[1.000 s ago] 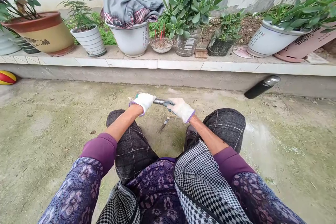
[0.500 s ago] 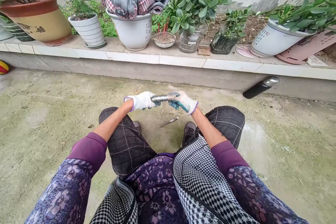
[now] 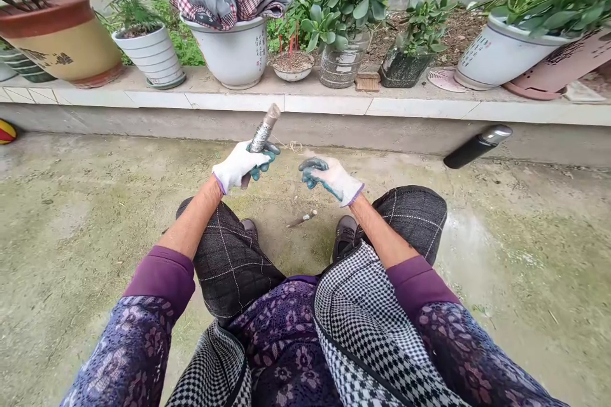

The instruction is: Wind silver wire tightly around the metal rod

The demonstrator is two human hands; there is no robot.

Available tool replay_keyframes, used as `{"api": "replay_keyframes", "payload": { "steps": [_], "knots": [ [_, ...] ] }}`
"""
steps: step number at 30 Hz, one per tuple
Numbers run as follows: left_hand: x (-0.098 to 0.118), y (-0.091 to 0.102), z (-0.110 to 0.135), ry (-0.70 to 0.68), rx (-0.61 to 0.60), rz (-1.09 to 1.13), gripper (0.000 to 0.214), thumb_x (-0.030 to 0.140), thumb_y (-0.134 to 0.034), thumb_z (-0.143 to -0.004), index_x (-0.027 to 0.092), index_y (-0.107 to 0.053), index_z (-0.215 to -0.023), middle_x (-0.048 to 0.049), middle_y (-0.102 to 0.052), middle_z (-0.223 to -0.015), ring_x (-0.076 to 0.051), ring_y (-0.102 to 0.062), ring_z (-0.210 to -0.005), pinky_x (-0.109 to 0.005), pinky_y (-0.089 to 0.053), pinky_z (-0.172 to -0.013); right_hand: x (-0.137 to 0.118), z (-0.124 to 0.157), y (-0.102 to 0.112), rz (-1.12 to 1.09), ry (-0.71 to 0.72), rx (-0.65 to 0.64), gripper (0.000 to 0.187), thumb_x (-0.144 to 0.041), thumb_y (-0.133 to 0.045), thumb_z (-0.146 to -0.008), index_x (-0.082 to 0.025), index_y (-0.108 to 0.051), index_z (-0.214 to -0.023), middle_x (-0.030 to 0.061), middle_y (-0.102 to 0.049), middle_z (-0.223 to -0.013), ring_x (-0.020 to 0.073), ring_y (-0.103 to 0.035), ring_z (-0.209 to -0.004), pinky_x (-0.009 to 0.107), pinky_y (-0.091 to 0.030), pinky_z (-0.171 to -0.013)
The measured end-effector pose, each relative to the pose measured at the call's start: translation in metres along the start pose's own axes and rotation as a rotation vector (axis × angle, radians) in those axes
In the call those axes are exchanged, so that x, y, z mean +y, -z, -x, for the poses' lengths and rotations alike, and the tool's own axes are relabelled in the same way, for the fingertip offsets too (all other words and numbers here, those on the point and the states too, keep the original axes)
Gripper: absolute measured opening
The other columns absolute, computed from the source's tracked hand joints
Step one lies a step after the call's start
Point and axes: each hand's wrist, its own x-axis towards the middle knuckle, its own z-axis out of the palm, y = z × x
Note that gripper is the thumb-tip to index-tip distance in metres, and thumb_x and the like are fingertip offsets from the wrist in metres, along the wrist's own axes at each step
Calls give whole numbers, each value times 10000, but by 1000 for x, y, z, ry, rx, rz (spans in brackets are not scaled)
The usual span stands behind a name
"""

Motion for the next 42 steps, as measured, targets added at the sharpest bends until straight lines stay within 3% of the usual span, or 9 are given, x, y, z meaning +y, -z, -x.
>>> {"api": "replay_keyframes", "payload": {
  "steps": [10, 14, 18, 23, 28, 32, 36, 38, 42],
  "knots": [
    [8, 8, 7, -89, 34, 218, 412, 295, -700, -736, 121, -637, -1104, 43, -571, -658, -11, -325, -367, -178, -367, -365, -9, 16, -6, 175, 24, -6, 325, -435, -624, -757, -154, -705, -898, -6, -614, -604, 89, -485, -453, 215, -394, -424],
    [8, 14, 7, -105, -4, 385, 334, 331, -678, -788, 162, -597, -1064, 76, -524, -652, -1, -261, -359, -166, -329, -371, -5, 17, -10, 327, 18, -25, 293, -362, -566, -786, -167, -726, -937, 1, -621, -644, 106, -558, -538, 204, -410, -470],
    [7, 29, 4, -120, 118, 472, 230, 400, -644, -884, 188, -574, -936, 83, -493, -634, 7, -217, -342, -154, -294, -364, -2, 20, -8, 404, 15, -32, 280, -320, -544, -790, -176, -728, -945, 4, -631, -673, 108, -583, -567, 194, -404, -472],
    [4, 56, 2, -161, 294, 549, 216, 418, -599, -926, 211, -559, -883, 77, -509, -630, -9, -202, -344, -160, -294, -354, -5, 22, 13, 335, -13, 135, 294, -316, -544, -769, -156, -715, -947, 0, -614, -600, 98, -497, -462, 205, -376, -413],
    [1, 70, 12, -200, 373, 520, 192, 369, -649, -861, 205, -549, -851, 75, -531, -645, -5, -233, -351, -161, -321, -374, 7, 21, 43, 536, -49, 234, 284, -265, -527, -787, -149, -731, -947, 4, -633, -582, 98, -478, -427, 214, -386, -412],
    [0, 60, 18, -188, 409, 344, 222, 333, -687, -759, 184, -568, -872, 50, -593, -660, -12, -298, -369, -168, -362, -391, 28, 16, 57, 688, -109, 167, 265, -188, -533, -775, -171, -741, -938, 27, -701, -669, 147, -618, -563, 248, -504, -541],
    [-3, 37, 15, -68, 308, 12, 245, 291, -712, -697, 139, -628, -871, -14, -665, -684, -39, -389, -393, -186, -381, -374, 32, 8, 56, 743, -69, 90, 296, -128, -615, -678, -214, -749, -928, 48, -772, -939, 224, -703, -948, 365, -542, -918],
    [-5, 23, 9, -39, 203, -95, 233, 283, -703, -707, 126, -653, -872, -39, -688, -719, -51, -431, -419, -184, -385, -368, 25, 3, 47, 571, 2, 130, 342, -160, -603, -697, -210, -732, -1009, 63, -761, -1056, 229, -681, -1050, 388, -533, -956],
    [-6, -6, -4, -17, 30, -226, 232, 254, -695, -726, 123, -682, -917, -56, -715, -778, -56, -477, -454, -167, -390, -371, 14, -10, 11, 148, 95, 100, 381, -325, -601, -754, -196, -668, -1106, 93, -728, -1124, 225, -664, -1040, 354, -591, -784]
  ]
}}
